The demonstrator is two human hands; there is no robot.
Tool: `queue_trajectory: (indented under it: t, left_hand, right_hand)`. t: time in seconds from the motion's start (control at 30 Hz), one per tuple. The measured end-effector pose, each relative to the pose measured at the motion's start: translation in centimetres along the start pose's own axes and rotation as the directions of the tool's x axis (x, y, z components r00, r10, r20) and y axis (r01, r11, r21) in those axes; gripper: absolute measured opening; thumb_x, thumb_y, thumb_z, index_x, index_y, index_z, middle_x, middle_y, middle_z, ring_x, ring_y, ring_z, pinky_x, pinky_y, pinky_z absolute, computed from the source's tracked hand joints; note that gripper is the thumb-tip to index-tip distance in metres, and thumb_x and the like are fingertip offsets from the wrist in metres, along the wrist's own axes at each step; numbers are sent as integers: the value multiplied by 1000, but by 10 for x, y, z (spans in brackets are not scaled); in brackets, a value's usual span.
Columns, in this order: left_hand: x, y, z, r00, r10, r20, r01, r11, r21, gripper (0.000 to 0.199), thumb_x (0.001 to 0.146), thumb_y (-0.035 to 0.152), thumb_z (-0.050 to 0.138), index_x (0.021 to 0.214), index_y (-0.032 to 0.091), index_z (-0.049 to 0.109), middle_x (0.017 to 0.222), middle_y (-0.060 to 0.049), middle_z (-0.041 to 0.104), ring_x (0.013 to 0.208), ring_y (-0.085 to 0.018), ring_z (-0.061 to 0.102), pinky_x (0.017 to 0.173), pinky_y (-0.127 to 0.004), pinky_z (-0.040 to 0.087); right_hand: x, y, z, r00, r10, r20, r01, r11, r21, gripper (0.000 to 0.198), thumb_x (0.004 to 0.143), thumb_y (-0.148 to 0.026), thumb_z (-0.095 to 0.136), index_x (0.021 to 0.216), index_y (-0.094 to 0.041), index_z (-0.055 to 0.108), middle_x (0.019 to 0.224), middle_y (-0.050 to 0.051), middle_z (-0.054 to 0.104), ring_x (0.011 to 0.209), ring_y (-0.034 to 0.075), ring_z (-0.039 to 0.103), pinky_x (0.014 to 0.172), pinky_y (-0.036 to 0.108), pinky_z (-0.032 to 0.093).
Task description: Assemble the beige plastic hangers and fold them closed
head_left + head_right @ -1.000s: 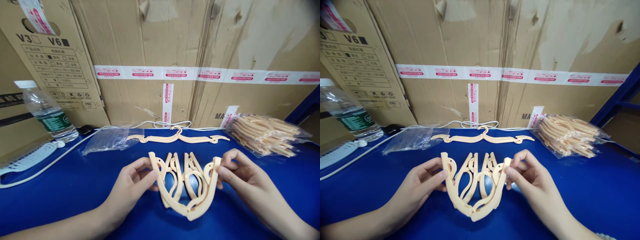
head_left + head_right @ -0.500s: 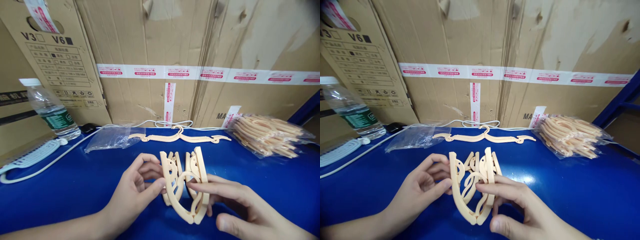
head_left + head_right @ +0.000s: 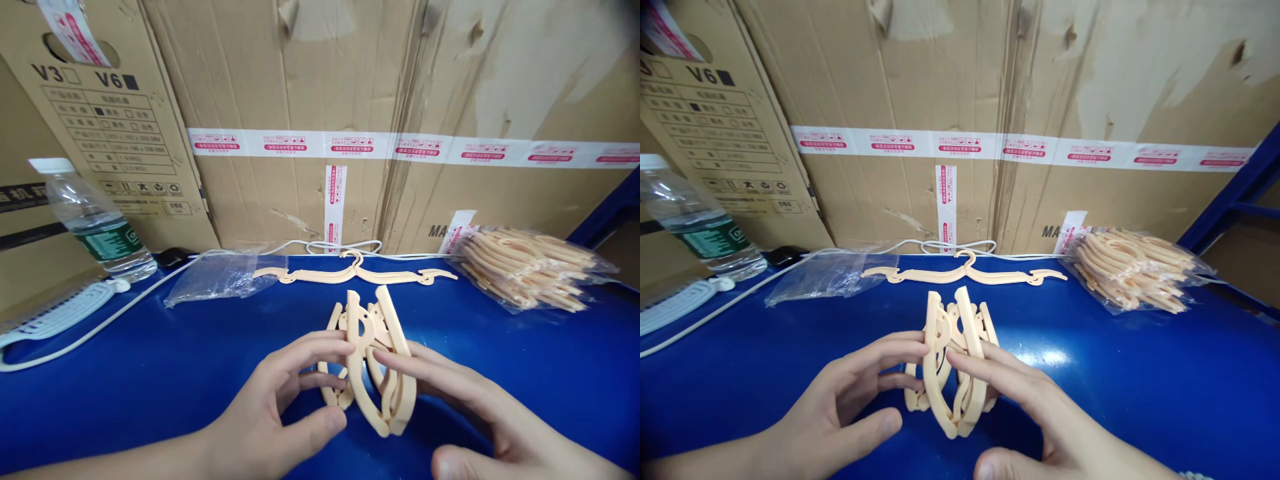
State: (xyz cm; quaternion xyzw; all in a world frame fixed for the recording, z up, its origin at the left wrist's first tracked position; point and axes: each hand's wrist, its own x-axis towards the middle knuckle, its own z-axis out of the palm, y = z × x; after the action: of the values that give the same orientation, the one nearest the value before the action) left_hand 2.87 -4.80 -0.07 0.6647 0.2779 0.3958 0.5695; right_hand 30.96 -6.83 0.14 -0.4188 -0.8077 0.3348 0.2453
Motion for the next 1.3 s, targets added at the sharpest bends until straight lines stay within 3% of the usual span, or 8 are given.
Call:
queue_trajectory:
  t: [0.3,0.47,0.67,0.77,0.9,1.03,1.13,1.3]
  left_hand:
    - [-6,-5,-4,1000,2,20,-5,987,161,52,80,21,71,130,32,59,144,-6,51,131,-30,49,107,-45,44]
    - [-14,0,-4,997,73,29,-78,902,425,56,78,35,74,131,37,58,147,-4,48,139,-35,38,114,-57,24]
    - [-11,3,2,977,209,49,-199,794,574,47,79,23,66,126,33,63,150,-6,43,133,-34,47,106,-48,43]
    - [-10,0,1,973,203,112,-227,737,636,48,81,19,62,127,31,61,150,-6,44,132,-33,48,105,-42,45]
    - [-11,-6,2,974,190,123,-221,680,699,48,84,18,57,130,32,58,152,-5,42,133,-30,47,106,-38,44]
    - [-10,-14,8,963,209,172,-267,642,719,47,87,25,60,133,33,56,150,-5,44,138,-34,39,116,-49,26]
    - [-6,-15,9,941,127,312,-327,570,754,51,92,28,56,142,35,46,150,-4,43,140,-35,35,117,-57,13]
    - [0,-7,2,876,-50,479,-413,437,799,62,92,30,57,149,34,31,153,-3,34,141,-34,34,117,-57,16]
  right_hand:
    - [1,-14,-2,998,24,51,-29,995,100,36,84,-39,68,120,-36,66,135,3,59,124,32,55,102,44,47]
    - [-4,-5,-5,999,29,-23,-29,999,-15,51,85,-38,67,135,-41,55,141,3,54,132,34,46,104,49,43]
    - [4,1,-27,977,121,-173,-123,992,4,55,90,-47,58,142,-39,45,147,3,48,129,31,50,101,45,48]
    - [7,4,-38,969,142,-200,-175,972,-159,57,88,-53,58,141,-36,48,141,5,54,126,33,53,98,44,51]
    - [3,11,-44,996,71,-58,-89,901,-425,74,83,-51,66,148,-34,36,146,7,48,130,36,48,103,48,48]
    - [0,12,-41,999,40,-5,-37,858,-513,76,82,-52,66,149,-34,35,140,10,53,124,37,53,94,49,54]
    - [2,11,-37,999,41,-24,-47,825,-563,72,84,-56,62,147,-32,39,125,14,62,109,37,63,83,49,59]
    - [11,8,-28,999,43,26,-18,797,-603,68,90,-60,50,149,-29,38,107,14,62,89,31,64,75,49,57]
